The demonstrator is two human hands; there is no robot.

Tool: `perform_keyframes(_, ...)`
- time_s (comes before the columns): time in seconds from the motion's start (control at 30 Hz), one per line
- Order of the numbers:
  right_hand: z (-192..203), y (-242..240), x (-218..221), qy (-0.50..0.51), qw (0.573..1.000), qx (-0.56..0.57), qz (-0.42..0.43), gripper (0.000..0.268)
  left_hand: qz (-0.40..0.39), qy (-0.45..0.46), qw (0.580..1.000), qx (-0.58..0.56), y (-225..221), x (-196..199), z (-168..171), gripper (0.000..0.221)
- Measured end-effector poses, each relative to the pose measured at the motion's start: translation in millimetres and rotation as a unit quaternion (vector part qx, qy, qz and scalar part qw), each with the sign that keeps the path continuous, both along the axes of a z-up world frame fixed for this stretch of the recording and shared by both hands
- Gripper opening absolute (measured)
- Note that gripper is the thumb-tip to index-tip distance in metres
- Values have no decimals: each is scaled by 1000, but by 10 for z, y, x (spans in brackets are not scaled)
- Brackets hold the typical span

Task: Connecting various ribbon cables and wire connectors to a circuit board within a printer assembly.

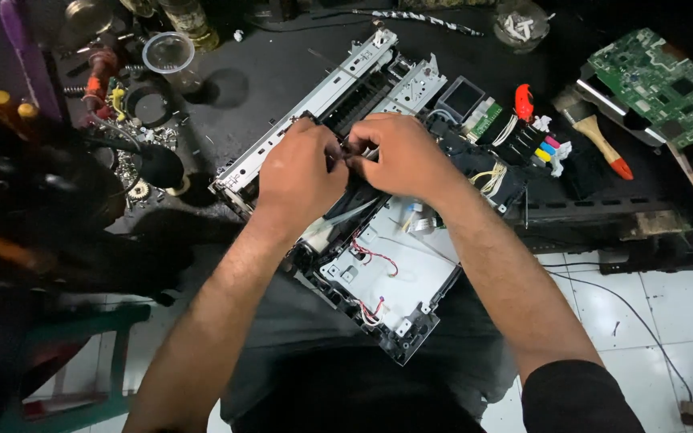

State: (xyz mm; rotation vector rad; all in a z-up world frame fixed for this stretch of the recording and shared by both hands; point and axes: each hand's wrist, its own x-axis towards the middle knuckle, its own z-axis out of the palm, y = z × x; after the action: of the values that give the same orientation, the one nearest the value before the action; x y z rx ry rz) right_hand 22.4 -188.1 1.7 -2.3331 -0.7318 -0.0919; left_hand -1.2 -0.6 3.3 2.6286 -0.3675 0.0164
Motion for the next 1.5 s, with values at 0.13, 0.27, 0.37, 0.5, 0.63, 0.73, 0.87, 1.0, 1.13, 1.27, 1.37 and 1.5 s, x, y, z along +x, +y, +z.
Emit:
perform_keyframes(0.13, -41, -34, 30, -2, 1000, 14, -25, 14, 16, 23, 1000, -3, 3, -47, 85, 15)
perform_keyframes(0.27, -33, -71, 21, -5, 999, 9, -47, 13, 4, 44, 999, -1, 40, -29, 5, 17)
perform_keyframes(0.37, 8, -69, -2, 3, 999, 27, -44, 13, -1, 34, 999, -9, 29, -45, -18, 16)
perform_keyframes(0.5, 75, -91, -28, 49, 997, 25, -53, 11, 22, 45, 998, -33, 20, -63, 85, 17)
perform_keyframes(0.63, 140, -128, -84, 55, 997, 4, -46, 7, 31, -34, 996, -75, 106, -10, -119, 10)
perform_keyframes(0.73, 157, -114, -115, 62, 997, 5, -51, 6, -24, -55, 990, -130, 188, -15, -128, 14)
perform_keyframes(0.87, 177, -139, -107, 84, 995, 16, -41, 8, 40, 74, 980, -180, 310, -196, 146, 18)
perform_keyframes(1.0, 202, -126, -125, 103, 994, 24, -13, 9, 87, -212, 961, -157, 475, -298, 29, 42)
perform_keyframes(1.13, 285, -113, -116, 113, 993, 20, 1, 8, 31, -187, 982, -21, 280, -376, 10, 23)
perform_keyframes(1.27, 186, -129, -77, 99, 995, 17, 14, 10, -27, -115, 988, 101, 82, -323, -84, 20)
perform_keyframes(1.37, 114, -127, -72, 108, 993, 35, 10, 11, -32, -77, 990, 116, 40, -224, -134, 20)
perform_keyframes(1.5, 67, -70, -56, 111, 992, 61, 26, 13, -29, -49, 994, 98, 54, -156, -154, 23)
